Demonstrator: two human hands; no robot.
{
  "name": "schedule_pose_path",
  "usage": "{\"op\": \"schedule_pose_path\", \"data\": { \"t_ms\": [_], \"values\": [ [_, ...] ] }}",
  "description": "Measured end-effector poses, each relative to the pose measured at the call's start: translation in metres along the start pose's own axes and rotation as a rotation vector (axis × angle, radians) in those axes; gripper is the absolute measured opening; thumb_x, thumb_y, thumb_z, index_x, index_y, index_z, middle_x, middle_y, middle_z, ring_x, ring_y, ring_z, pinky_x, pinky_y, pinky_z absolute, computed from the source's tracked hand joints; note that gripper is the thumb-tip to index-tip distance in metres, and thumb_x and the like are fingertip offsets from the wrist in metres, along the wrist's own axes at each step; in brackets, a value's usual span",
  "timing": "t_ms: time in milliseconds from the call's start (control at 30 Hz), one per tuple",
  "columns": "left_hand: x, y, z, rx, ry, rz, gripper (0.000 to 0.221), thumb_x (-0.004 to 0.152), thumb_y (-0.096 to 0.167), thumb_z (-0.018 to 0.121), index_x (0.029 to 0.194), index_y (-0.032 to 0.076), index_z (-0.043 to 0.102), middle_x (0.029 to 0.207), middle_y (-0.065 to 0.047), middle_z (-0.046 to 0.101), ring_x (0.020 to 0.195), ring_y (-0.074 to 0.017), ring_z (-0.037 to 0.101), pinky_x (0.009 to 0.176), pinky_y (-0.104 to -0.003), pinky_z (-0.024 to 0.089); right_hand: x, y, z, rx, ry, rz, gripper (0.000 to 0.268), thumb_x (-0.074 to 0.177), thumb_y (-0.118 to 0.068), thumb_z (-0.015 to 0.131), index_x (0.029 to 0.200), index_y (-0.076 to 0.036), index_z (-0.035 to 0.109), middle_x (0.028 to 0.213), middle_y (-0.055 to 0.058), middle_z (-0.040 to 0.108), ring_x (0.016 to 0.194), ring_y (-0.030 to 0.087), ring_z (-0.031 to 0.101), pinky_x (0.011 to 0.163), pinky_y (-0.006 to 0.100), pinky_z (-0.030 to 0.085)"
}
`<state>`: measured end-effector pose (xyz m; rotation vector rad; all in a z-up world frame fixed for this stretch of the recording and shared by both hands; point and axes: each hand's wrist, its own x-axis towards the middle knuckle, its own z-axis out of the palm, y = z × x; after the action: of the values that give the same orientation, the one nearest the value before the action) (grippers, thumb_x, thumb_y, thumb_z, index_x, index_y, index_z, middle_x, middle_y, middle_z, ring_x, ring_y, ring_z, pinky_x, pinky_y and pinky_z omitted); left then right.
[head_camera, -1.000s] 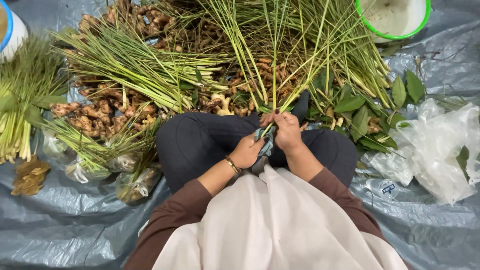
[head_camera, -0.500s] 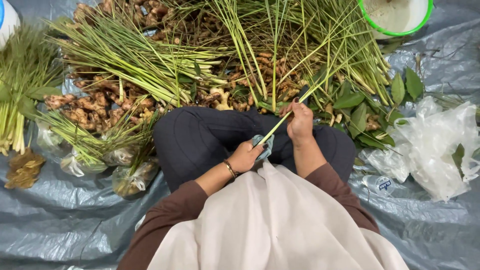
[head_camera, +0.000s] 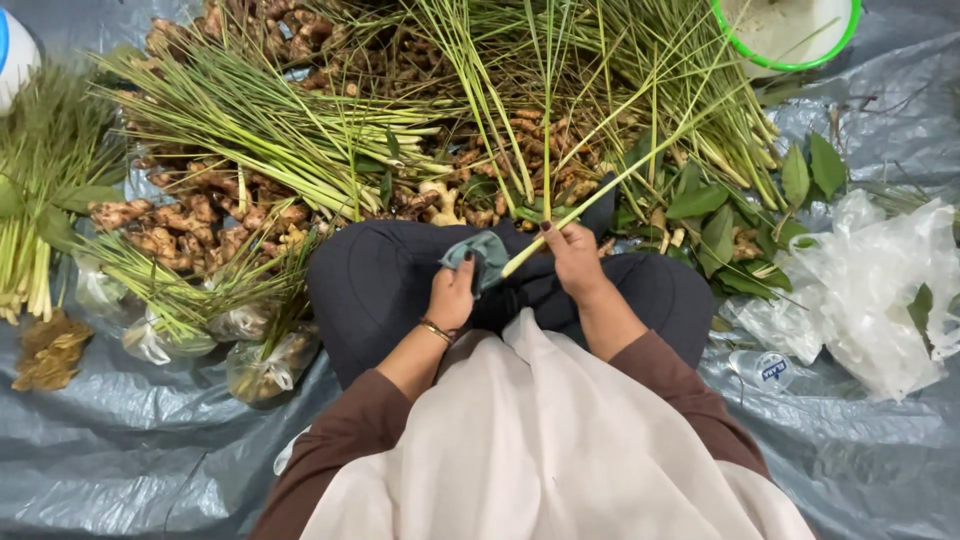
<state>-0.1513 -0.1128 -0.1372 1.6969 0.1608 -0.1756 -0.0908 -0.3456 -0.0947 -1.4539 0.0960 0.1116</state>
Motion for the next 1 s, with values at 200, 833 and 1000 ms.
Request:
{"op": "schedule_pose_path", "data": {
  "t_ms": [200, 833, 1000],
  "values": [
    [0.009, -0.033, 0.031, -0.041, -0.082, 0.020, 0.056, 0.112, 0.040, 0.044, 0.085, -0.001, 0.071, 0.081, -0.012, 0.069, 0.082, -0.0216, 0.061, 0.080, -0.044, 0.053, -0.010, 0.047, 0.019, -0.336, -0.008, -0.024, 0.020, 0.092, -0.016, 0.080, 0.075, -0.007, 0.076, 0.057, 0.004, 0.065, 0.055, 0.010, 0.056, 0.053, 0.027, 0.048],
    [0.038, -0.068, 0.056, 0.002, -0.248, -0.166, 0.042, 0.097, 0.036, 0.063, 0.063, 0.011, 0.062, 0.048, 0.001, 0.053, 0.048, -0.0116, 0.053, 0.043, -0.029, 0.044, 0.017, 0.068, 0.019, -0.433, 0.038, -0.133, 0.024, 0.093, -0.022, 0.079, 0.072, -0.013, 0.072, 0.053, 0.004, 0.065, 0.053, 0.012, 0.062, 0.050, 0.028, 0.049],
    [-0.024, 0.012, 0.043, 0.367, -0.503, 0.033, 0.047, 0.097, 0.034, 0.061, 0.070, -0.006, 0.061, 0.065, -0.025, 0.063, 0.068, -0.0400, 0.061, 0.061, -0.049, 0.050, 0.048, 0.016, -0.030, -0.220, 0.334, -0.124, 0.020, 0.103, -0.015, 0.059, 0.083, -0.013, 0.064, 0.067, -0.002, 0.059, 0.064, 0.011, 0.053, 0.060, 0.023, 0.043]
  ]
}}
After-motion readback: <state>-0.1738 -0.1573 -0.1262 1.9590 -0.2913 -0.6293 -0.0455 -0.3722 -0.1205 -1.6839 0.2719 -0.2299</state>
